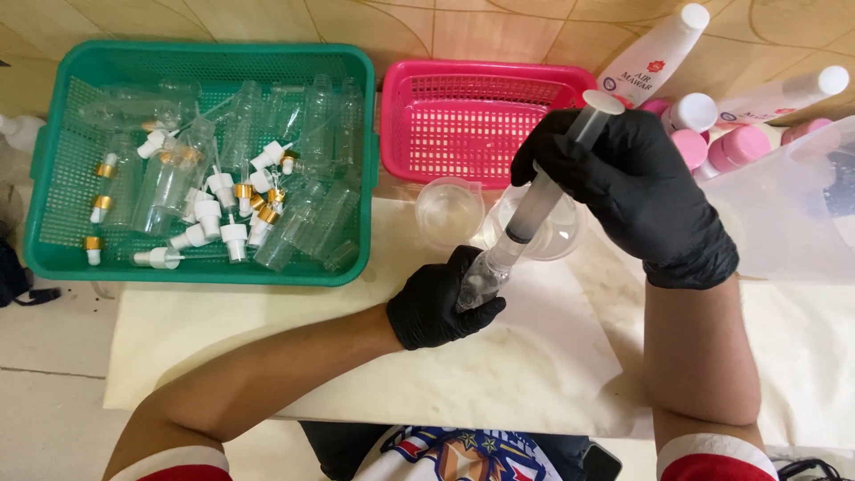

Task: Using a large syringe to transfer liquid from a bowl into small plastic spray bottles.

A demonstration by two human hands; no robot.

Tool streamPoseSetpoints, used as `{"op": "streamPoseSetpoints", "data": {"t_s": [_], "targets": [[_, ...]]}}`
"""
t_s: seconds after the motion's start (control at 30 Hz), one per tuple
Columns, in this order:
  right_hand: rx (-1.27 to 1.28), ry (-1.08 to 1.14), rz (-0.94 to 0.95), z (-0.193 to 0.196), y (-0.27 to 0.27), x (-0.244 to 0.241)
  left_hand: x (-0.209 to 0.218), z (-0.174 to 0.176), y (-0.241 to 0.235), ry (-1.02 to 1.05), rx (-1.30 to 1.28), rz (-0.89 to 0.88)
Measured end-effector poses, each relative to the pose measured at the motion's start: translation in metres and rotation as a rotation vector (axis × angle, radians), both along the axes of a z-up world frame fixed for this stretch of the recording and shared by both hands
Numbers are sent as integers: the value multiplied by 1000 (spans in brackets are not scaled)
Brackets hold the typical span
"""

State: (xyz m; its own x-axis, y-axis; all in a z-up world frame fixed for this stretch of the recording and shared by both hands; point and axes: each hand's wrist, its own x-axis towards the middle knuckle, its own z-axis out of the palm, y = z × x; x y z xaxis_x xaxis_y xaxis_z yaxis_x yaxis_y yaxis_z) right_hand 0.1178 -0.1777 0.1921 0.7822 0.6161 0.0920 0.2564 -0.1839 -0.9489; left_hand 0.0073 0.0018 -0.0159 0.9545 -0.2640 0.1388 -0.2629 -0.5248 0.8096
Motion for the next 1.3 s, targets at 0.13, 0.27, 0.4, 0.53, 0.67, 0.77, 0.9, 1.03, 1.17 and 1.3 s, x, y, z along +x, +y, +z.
{"op": "streamPoseSetpoints", "data": {"t_s": [0.13,0.27,0.4,0.53,0.67,0.77,0.9,1.03,1.17,1.3], "targets": [[121,-27,16,-12,4,3,0,0,-1,52,11,-12],[502,110,95,-30,20,7,0,-6,-1,-23,36,6],[590,243,189,-13,24,4,1,4,1,-18,-36,8],[695,526,359,5,31,9,2,-3,0,62,6,10],[670,681,390,-2,35,17,3,-1,-1,83,14,17],[626,704,344,-1,36,16,2,-4,-2,28,10,44],[629,842,377,-9,33,18,2,-13,-4,-141,60,62],[671,920,320,-16,33,17,3,-5,-5,18,61,50],[688,898,344,-20,34,18,2,-7,-8,-34,38,-42],[681,906,319,-18,35,18,2,-27,-9,-2,-17,-162]]}}
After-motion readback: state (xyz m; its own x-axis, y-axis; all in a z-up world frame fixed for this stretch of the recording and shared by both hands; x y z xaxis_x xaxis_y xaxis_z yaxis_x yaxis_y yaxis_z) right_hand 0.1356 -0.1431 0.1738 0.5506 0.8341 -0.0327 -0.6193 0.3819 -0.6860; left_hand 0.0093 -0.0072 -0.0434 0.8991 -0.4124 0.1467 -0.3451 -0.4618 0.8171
